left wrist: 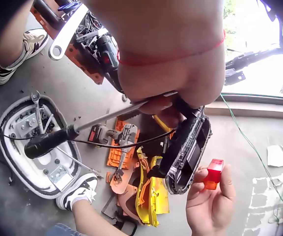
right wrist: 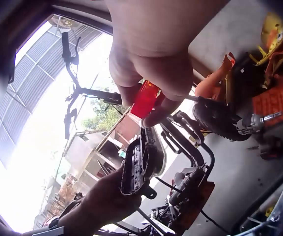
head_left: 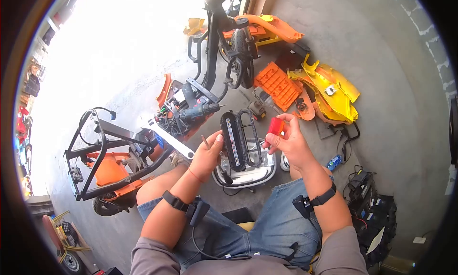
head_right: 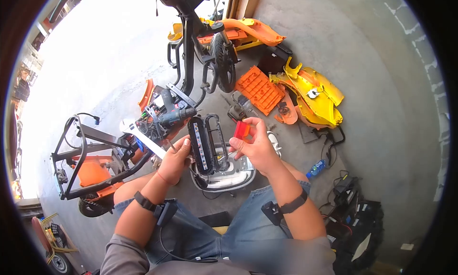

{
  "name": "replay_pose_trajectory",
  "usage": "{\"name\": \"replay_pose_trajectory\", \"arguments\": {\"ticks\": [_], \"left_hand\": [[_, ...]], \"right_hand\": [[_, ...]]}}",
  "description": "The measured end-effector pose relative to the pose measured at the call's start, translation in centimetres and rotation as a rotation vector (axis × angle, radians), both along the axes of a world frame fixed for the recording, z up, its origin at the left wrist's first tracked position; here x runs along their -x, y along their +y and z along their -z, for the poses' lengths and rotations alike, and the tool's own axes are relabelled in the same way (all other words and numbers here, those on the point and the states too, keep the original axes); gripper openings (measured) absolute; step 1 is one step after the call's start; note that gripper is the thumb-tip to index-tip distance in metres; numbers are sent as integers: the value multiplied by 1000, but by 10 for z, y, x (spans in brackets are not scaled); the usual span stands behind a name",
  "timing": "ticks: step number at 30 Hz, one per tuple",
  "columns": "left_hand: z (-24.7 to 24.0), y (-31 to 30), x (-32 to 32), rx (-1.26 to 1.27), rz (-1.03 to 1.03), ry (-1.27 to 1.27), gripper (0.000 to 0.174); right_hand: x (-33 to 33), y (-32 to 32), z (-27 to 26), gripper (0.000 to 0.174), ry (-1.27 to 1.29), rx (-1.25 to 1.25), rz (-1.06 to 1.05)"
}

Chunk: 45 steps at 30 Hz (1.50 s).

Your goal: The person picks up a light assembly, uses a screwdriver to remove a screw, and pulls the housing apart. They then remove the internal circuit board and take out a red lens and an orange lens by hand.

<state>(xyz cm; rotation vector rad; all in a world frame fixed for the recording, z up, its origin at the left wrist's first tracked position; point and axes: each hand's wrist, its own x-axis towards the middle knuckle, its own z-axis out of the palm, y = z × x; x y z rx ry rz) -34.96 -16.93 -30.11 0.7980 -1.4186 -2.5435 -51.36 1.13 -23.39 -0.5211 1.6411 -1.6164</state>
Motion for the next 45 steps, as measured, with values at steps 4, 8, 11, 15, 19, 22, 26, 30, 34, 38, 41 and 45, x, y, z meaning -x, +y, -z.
{"name": "replay_pose_trajectory", "arguments": {"ticks": [4, 8, 11, 15, 19, 22, 26, 30, 34, 38, 41, 45], "left_hand": [[6, -1, 18, 7, -31, -101, 43], [13, 3, 38, 34, -62, -55, 44], [18, 4, 47, 38, -11, -63, 39], [10, -2, 60, 75, -72, -273, 43], [3, -6, 69, 120, 1, -274, 48], [-4, 0, 74, 160, 76, -243, 49], [17, -2, 76, 110, 57, -262, 47], [26, -1, 83, 9, -87, -271, 50], [22, -8, 88, -145, -343, -197, 50], [26, -14, 88, -298, -511, -29, 44], [15, -9, 96, -347, -571, -47, 44], [24, -9, 92, -403, -548, 9, 44]], "right_hand": [[13, -15, 38, 53, -109, 119, 131], [9, -24, 78, 55, -40, 156, 194], [14, -35, 93, 54, -238, 199, 226], [28, -46, 100, 54, -70, 170, 117], [37, -41, 96, 53, -82, 168, -4], [44, -36, 93, 52, -205, 159, -24], [58, -29, 99, 49, -331, 184, 22], [79, -19, 95, 48, -311, 122, 152], [93, -13, 103, 34, -476, 153, 168], [86, -12, 113, 33, -434, 53, 85], [76, -14, 121, 38, -411, 49, 47], [67, -18, 123, 39, -332, 15, -28]]}}
